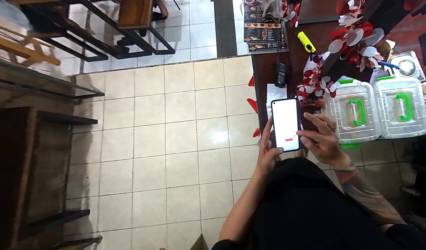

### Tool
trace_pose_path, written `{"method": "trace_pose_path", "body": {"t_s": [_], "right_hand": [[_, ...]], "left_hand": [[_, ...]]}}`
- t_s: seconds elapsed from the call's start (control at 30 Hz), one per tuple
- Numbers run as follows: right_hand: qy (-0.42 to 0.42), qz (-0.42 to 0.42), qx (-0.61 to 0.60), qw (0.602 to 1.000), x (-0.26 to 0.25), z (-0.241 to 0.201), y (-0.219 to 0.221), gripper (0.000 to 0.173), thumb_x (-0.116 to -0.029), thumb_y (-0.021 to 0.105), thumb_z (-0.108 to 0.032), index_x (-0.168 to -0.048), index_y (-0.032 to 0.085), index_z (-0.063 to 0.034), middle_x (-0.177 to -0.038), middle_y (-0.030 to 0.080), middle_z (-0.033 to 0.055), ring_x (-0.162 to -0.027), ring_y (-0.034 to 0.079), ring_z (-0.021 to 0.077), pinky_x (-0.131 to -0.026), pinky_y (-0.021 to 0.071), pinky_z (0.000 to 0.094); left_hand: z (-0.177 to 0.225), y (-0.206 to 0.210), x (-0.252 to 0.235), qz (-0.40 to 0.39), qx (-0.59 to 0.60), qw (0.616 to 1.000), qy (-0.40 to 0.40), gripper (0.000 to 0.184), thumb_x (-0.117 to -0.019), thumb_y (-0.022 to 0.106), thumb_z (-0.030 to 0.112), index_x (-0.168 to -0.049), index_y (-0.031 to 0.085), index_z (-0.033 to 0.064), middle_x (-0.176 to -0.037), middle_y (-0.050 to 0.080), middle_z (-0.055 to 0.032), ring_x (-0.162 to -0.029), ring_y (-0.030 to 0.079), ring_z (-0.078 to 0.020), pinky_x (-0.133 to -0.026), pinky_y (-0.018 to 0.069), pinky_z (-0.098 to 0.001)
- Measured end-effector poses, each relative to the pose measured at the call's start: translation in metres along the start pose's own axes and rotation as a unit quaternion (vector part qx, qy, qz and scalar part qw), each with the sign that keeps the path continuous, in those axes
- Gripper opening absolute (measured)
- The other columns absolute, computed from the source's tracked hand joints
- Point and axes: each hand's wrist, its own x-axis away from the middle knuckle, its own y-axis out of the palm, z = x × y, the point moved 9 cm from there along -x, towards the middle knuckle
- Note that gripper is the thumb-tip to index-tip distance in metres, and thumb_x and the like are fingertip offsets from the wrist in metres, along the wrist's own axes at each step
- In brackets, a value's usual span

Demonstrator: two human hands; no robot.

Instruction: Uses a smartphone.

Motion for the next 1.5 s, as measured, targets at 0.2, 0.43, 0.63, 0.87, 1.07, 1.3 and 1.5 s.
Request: {"method": "trace_pose_path", "body": {"t_s": [0.2, 0.43, 0.63, 0.87, 1.07, 1.3, 1.5], "right_hand": [[-0.001, -0.013, 0.015, 1.0, 0.002, 0.001, 0.004, 0.019, -0.0986, 0.067, -0.027, -0.109, 0.082, -0.0228, -0.152, 0.053, 0.0049, -0.145, 0.039, 0.0307, -0.119, 0.0302, 0.0545], [0.016, 0.004, -0.001, 1.0, 0.003, 0.001, -0.001, 0.02, -0.1009, 0.063, -0.025, -0.107, 0.08, -0.0181, -0.151, 0.055, 0.0043, -0.145, 0.04, 0.0283, -0.119, 0.0307, 0.053], [0.04, 0.004, -0.019, 0.999, 0.005, 0.006, 0.0, 0.019, -0.1008, 0.063, -0.028, -0.108, 0.078, -0.0178, -0.152, 0.054, 0.0033, -0.145, 0.04, 0.0279, -0.12, 0.0296, 0.0541], [0.044, -0.021, -0.033, 0.998, 0.002, 0.003, 0.008, 0.047, -0.0924, 0.072, -0.036, -0.134, 0.063, -0.0162, -0.161, 0.042, 0.0072, -0.147, 0.037, 0.0297, -0.121, 0.0271, 0.0554], [0.041, -0.036, -0.026, 0.998, 0.001, 0.003, 0.013, 0.066, -0.0873, 0.078, -0.036, -0.145, 0.053, -0.0169, -0.165, 0.035, 0.0073, -0.148, 0.035, 0.0289, -0.122, 0.0263, 0.0545], [0.051, -0.023, -0.037, 0.998, 0.0, 0.006, 0.008, 0.062, -0.092, 0.072, -0.034, -0.147, 0.05, -0.0159, -0.164, 0.037, 0.0084, -0.148, 0.036, 0.0288, -0.121, 0.0274, 0.0545], [0.052, -0.032, -0.018, 0.998, -0.001, 0.008, 0.007, 0.052, -0.0989, 0.064, -0.036, -0.145, 0.054, -0.0143, -0.163, 0.038, 0.0083, -0.148, 0.037, 0.0279, -0.122, 0.0262, 0.0548]], "left_hand": [[-0.002, 0.0, 0.001, -0.001, 0.001, 1.0, 0.001, 0.095, -0.0849, 0.063, 0.017, -0.165, 0.013, 0.0289, -0.154, 0.043, -0.0135, -0.123, 0.059, -0.0246, -0.094, 0.0553, -0.0451], [-0.003, 0.001, 0.002, 0.0, 0.006, 1.0, -0.002, 0.095, -0.0845, 0.062, 0.015, -0.165, 0.013, 0.0284, -0.156, 0.042, -0.0131, -0.124, 0.058, -0.0247, -0.095, 0.0553, -0.0445], [-0.004, 0.001, 0.002, -0.003, 0.016, 1.0, 0.002, 0.095, -0.0853, 0.064, 0.017, -0.164, 0.013, 0.0287, -0.156, 0.041, -0.0126, -0.125, 0.058, -0.0249, -0.094, 0.0557, -0.0442], [-0.002, 0.001, 0.002, -0.008, 0.01, 1.0, 0.002, 0.094, -0.0854, 0.062, 0.015, -0.164, 0.013, 0.0288, -0.156, 0.041, -0.0128, -0.126, 0.058, -0.0255, -0.095, 0.0555, -0.0451], [0.0, 0.002, 0.001, -0.008, 0.003, 1.0, 0.005, 0.095, -0.0842, 0.061, 0.014, -0.164, 0.013, 0.0276, -0.157, 0.041, -0.0129, -0.127, 0.057, -0.0264, -0.096, 0.0546, -0.0465], [0.0, 0.002, -0.001, -0.011, 0.001, 1.0, 0.007, 0.094, -0.0835, 0.059, 0.01, -0.164, 0.013, 0.0255, -0.157, 0.04, -0.0135, -0.127, 0.057, -0.0268, -0.096, 0.055, -0.047], [0.0, 0.002, -0.001, -0.013, -0.001, 1.0, 0.003, 0.095, -0.0833, 0.059, 0.01, -0.165, 0.012, 0.0258, -0.157, 0.04, -0.014, -0.128, 0.056, -0.0271, -0.098, 0.0538, -0.0467]]}}
